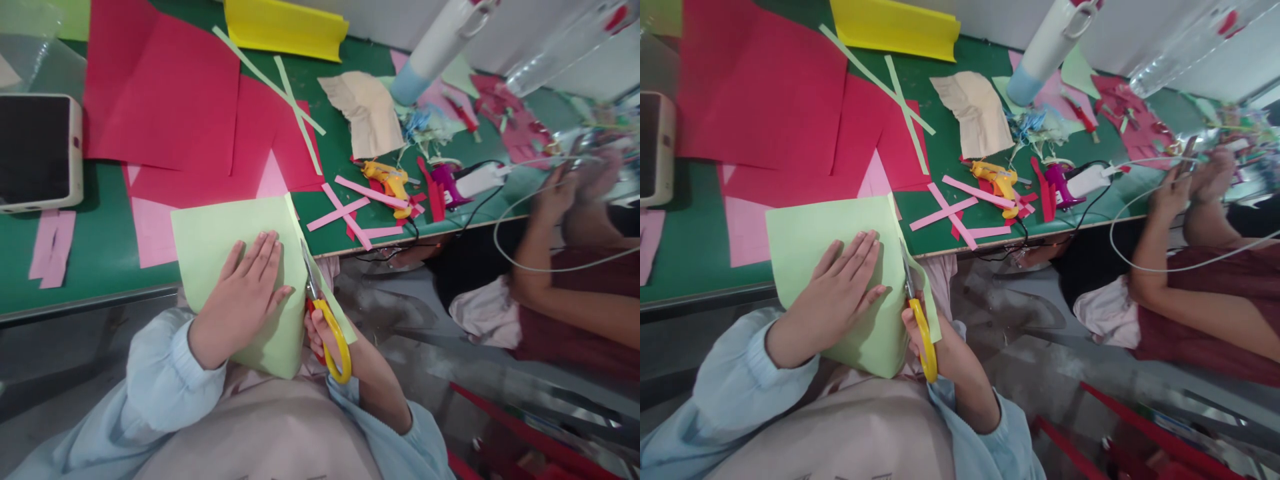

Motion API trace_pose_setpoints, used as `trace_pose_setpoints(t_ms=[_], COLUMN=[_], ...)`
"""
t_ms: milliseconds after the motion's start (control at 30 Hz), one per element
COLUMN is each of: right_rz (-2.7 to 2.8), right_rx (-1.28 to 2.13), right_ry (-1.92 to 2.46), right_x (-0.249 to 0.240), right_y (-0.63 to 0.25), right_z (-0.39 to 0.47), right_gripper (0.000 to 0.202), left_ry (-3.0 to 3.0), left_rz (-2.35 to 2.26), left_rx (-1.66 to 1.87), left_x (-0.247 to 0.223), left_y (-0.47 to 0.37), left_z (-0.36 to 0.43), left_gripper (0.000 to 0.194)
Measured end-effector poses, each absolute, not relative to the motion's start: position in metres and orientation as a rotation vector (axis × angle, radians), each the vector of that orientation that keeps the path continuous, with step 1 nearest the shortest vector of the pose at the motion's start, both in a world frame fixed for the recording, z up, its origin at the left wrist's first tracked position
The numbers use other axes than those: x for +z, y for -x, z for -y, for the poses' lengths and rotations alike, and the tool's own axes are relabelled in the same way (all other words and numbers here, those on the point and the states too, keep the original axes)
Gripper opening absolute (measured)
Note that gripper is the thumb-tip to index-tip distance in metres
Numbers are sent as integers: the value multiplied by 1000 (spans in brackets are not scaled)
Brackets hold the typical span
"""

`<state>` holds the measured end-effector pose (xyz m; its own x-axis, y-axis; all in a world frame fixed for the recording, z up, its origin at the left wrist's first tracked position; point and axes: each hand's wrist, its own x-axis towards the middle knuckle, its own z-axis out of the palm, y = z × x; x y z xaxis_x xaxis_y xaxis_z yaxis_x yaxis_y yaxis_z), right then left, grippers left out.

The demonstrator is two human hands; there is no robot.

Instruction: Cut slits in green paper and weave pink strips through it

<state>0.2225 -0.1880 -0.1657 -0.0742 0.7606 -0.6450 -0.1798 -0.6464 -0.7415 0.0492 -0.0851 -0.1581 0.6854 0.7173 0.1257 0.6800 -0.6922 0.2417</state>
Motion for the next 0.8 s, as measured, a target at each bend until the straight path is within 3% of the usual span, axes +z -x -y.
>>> trace_pose_setpoints(t_ms=[400,800], right_rz=[800,580], right_rx=[1707,1702], right_ry=[1636,1636], right_x=[-165,-171], right_y=[-225,-222], right_z=[189,195], right_gripper=[36,38], left_ry=[-2721,-2704], left_rz=[-1139,-1140], left_rx=[323,318], left_x=[-157,-155], left_y=[-49,-49], left_z=[85,90], left_gripper=[63,62])
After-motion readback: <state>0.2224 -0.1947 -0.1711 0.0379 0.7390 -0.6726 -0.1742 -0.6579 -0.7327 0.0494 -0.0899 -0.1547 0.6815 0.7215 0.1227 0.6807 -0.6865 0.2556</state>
